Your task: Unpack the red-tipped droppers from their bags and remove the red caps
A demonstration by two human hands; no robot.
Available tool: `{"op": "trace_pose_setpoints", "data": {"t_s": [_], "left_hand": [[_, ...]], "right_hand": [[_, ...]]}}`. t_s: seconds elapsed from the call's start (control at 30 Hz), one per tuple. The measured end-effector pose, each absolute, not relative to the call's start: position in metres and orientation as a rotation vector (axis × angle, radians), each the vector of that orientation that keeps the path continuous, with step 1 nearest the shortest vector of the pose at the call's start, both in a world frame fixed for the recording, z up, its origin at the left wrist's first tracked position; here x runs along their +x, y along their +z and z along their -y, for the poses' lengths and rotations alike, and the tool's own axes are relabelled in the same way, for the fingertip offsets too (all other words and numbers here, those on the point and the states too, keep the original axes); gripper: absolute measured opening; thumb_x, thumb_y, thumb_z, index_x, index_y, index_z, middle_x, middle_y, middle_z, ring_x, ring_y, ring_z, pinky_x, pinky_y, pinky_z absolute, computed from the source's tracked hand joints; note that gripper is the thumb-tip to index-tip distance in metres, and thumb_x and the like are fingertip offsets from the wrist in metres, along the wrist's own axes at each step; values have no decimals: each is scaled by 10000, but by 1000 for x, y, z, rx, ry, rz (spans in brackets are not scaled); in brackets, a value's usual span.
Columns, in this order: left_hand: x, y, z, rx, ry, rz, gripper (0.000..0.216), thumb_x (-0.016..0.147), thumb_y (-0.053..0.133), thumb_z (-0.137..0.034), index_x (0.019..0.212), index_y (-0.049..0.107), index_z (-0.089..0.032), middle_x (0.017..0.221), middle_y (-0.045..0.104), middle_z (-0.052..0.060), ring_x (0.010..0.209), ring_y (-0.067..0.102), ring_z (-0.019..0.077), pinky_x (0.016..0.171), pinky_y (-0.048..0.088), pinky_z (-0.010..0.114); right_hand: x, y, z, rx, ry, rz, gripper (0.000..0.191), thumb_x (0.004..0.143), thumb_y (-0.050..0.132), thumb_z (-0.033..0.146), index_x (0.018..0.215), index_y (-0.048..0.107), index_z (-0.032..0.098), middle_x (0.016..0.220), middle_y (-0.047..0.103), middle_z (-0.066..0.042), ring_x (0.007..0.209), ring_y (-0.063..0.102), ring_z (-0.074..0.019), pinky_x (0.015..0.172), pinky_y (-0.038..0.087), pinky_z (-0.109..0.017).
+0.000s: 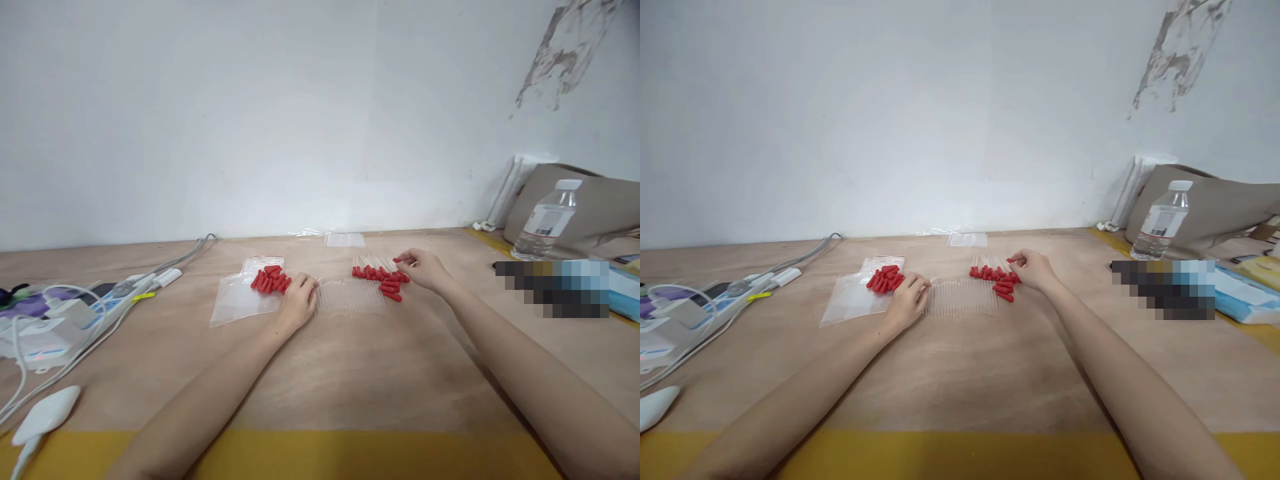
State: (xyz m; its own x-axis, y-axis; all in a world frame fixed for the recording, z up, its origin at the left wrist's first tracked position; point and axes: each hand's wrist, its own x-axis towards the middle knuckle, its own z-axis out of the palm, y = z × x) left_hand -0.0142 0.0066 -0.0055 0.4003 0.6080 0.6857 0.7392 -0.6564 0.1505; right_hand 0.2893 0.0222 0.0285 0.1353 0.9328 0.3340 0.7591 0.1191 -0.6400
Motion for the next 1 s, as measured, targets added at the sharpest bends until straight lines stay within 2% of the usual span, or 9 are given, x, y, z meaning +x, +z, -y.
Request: {"op": "trace_pose_setpoints", "data": {"t_s": [0.1, 0.23, 0.4, 0.7, 0.93, 1.0], "left_hand": [[-10, -9, -8, -2508, -1056, 1216, 172, 792, 410, -121, 834, 575, -148, 854, 523, 68, 800, 525, 167, 724, 460, 293], [-9, -11, -5, -2557, -968, 1220, 184, 804, 464, -246, 856, 600, -133, 894, 537, 90, 849, 525, 191, 785, 454, 324], [-10, -6, 4, -2540, -852, 1194, 326, 805, 483, -385, 991, 592, -141, 1003, 545, 98, 969, 472, 233, 841, 400, 380], [-9, -5, 10, -2455, -809, 1210, 260, 814, 482, -350, 986, 602, -196, 1036, 555, 74, 973, 456, 231, 796, 349, 383], [-9, -4, 10, -2459, -817, 1209, 232, 811, 491, -329, 961, 607, -196, 1030, 558, 70, 979, 456, 230, 807, 339, 385], [-9, -4, 10, -2458, -820, 1211, 232, 810, 493, -331, 961, 607, -197, 1028, 559, 69, 979, 456, 229, 817, 335, 389]], "right_hand": [[294, 34, -22, -1651, 472, 1743, 196, 660, 529, 198, 824, 630, 167, 740, 636, -28, 600, 556, -112, 532, 421, -208], [300, 42, -18, -1605, 650, 1842, 178, 614, 564, 207, 780, 617, 167, 718, 628, -21, 556, 539, -106, 473, 412, -200], [315, 54, -11, -1685, 770, 2060, 123, 546, 596, 177, 667, 579, 177, 593, 578, 26, 512, 502, -91, 448, 372, -185], [321, 37, -20, -1859, 648, 2109, 164, 474, 637, 154, 614, 554, 177, 569, 557, 42, 576, 517, -112, 481, 351, -186], [320, 31, -25, -1806, 398, 1874, 58, 614, 570, 186, 666, 567, 161, 664, 616, -18, 606, 550, -119, 535, 405, -205], [320, 26, -29, -1736, 431, 1896, 120, 627, 570, 203, 731, 600, 152, 691, 622, -23, 629, 560, -121, 555, 420, -203]]}}
